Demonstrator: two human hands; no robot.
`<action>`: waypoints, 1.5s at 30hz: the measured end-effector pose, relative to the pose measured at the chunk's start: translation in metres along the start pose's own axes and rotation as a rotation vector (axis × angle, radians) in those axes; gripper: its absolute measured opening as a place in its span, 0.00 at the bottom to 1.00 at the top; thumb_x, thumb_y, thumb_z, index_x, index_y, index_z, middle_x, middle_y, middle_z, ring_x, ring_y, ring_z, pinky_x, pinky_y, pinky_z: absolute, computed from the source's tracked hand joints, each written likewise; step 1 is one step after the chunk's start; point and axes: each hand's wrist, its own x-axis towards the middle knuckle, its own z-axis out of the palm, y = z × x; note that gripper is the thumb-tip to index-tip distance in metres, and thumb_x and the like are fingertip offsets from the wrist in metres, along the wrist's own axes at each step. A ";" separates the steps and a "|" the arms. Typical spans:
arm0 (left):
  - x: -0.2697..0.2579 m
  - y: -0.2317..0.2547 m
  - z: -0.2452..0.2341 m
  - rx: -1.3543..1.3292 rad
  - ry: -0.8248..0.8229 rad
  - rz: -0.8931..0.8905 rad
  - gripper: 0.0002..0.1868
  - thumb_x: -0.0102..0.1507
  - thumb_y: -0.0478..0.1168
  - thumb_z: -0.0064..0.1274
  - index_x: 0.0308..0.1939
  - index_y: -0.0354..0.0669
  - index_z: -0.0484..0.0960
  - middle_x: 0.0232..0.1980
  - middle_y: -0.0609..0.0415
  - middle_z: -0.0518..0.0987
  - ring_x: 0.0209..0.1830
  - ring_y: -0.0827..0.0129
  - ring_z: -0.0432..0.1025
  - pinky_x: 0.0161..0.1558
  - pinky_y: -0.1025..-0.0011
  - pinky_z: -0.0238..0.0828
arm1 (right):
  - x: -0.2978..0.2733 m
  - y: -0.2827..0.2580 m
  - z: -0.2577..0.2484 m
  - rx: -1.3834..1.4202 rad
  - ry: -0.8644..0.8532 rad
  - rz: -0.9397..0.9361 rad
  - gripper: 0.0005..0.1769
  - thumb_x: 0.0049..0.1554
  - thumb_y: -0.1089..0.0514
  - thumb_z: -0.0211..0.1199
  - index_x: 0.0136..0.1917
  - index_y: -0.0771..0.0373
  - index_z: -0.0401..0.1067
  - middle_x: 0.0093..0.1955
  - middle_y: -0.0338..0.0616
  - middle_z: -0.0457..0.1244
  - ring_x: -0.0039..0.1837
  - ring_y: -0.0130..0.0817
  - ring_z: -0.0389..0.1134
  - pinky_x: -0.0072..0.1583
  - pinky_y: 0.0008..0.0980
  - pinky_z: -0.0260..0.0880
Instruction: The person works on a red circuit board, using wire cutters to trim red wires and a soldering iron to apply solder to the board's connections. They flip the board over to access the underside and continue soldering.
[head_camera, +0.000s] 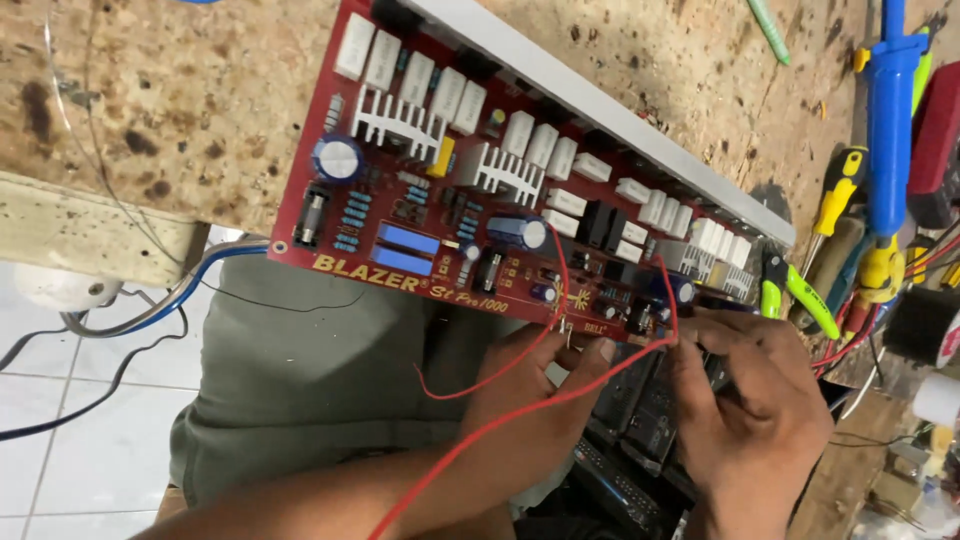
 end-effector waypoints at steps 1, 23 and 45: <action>0.001 -0.001 0.000 -0.047 -0.001 0.078 0.24 0.65 0.64 0.42 0.30 0.51 0.75 0.23 0.62 0.68 0.22 0.73 0.64 0.30 0.68 0.61 | -0.001 0.002 0.002 0.007 0.024 -0.020 0.01 0.63 0.74 0.67 0.49 0.76 0.77 0.51 0.59 0.68 0.57 0.48 0.71 0.61 0.39 0.68; 0.009 -0.015 0.007 -0.149 0.075 0.382 0.15 0.69 0.51 0.47 0.32 0.48 0.77 0.26 0.60 0.70 0.28 0.70 0.65 0.33 0.65 0.61 | -0.018 -0.008 0.024 -0.038 0.201 0.085 0.08 0.64 0.68 0.70 0.54 0.77 0.78 0.51 0.62 0.68 0.55 0.47 0.71 0.57 0.38 0.69; 0.010 -0.010 0.002 -0.167 0.040 0.374 0.13 0.68 0.50 0.46 0.43 0.51 0.84 0.34 0.62 0.82 0.35 0.71 0.75 0.38 0.66 0.68 | -0.015 -0.018 0.028 -0.034 0.205 0.103 0.08 0.64 0.67 0.68 0.54 0.78 0.77 0.51 0.63 0.66 0.59 0.55 0.70 0.64 0.48 0.72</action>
